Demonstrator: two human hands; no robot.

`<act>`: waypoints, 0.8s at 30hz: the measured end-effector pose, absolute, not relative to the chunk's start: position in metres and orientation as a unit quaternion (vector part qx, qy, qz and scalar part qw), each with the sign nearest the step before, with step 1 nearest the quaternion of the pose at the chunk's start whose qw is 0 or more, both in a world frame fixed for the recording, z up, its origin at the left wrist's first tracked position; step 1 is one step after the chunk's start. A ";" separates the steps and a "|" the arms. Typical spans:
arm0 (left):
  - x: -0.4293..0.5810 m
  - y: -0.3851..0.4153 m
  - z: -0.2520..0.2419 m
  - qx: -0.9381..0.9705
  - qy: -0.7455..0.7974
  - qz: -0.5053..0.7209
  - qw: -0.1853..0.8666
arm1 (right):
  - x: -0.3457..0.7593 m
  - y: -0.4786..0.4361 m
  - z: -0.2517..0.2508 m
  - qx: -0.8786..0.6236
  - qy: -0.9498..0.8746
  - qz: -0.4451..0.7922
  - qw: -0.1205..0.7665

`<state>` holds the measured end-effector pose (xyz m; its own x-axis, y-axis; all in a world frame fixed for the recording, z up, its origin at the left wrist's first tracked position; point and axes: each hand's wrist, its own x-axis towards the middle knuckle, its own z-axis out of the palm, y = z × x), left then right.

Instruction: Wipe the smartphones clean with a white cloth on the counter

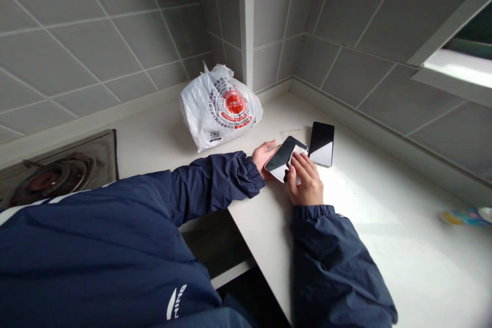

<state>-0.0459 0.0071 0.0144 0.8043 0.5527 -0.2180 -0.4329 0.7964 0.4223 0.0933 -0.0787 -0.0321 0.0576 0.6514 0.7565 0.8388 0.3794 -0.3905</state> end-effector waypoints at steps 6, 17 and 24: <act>-0.047 0.008 0.008 0.239 0.158 0.235 0.929 | 0.094 -0.080 -0.036 -0.578 -0.678 -0.076 0.448; -0.049 0.010 0.005 0.284 0.189 0.218 0.914 | 0.092 -0.082 -0.030 -0.615 -0.662 -0.079 0.422; -0.044 0.010 -0.001 0.218 0.188 0.269 0.919 | 0.086 -0.089 -0.021 -0.597 -0.688 -0.040 0.410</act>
